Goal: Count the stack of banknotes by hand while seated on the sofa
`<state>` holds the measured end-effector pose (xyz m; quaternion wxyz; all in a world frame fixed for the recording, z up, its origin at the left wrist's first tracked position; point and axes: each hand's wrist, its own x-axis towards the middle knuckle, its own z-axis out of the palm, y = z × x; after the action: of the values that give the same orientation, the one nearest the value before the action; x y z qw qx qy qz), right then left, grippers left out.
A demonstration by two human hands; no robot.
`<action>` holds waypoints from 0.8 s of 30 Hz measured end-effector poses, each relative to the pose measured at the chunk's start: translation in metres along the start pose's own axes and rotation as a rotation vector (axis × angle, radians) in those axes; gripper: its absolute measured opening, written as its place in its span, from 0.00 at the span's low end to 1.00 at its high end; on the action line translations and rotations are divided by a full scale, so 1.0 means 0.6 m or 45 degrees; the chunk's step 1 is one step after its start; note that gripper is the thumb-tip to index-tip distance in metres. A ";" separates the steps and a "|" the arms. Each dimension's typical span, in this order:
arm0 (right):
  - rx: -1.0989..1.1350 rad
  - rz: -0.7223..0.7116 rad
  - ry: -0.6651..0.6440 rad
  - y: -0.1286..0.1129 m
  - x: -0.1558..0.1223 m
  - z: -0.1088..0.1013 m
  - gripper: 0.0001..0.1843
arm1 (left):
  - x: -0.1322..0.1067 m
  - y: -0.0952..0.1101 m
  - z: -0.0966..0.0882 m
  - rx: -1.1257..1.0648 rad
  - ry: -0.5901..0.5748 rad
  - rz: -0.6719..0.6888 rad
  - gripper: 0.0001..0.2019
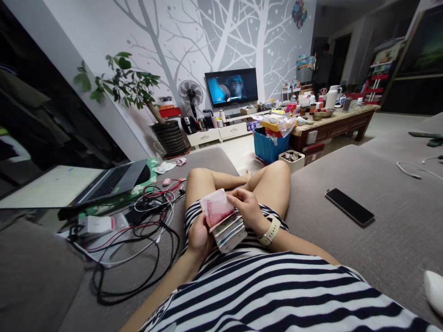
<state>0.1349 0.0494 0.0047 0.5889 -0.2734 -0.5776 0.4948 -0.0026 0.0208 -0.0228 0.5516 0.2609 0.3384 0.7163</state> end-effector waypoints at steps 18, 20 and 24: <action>0.004 0.022 -0.005 0.008 0.002 -0.001 0.14 | 0.004 -0.007 -0.010 0.027 -0.007 -0.017 0.11; 0.001 0.020 -0.005 0.008 0.002 -0.002 0.14 | 0.004 -0.007 -0.010 0.031 -0.007 -0.004 0.11; -0.008 0.026 0.004 0.005 0.001 -0.002 0.14 | 0.002 -0.005 -0.007 0.025 -0.014 -0.006 0.10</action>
<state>0.1349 0.0513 0.0022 0.5841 -0.2818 -0.5752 0.4986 -0.0045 0.0217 -0.0279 0.5525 0.2695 0.3431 0.7102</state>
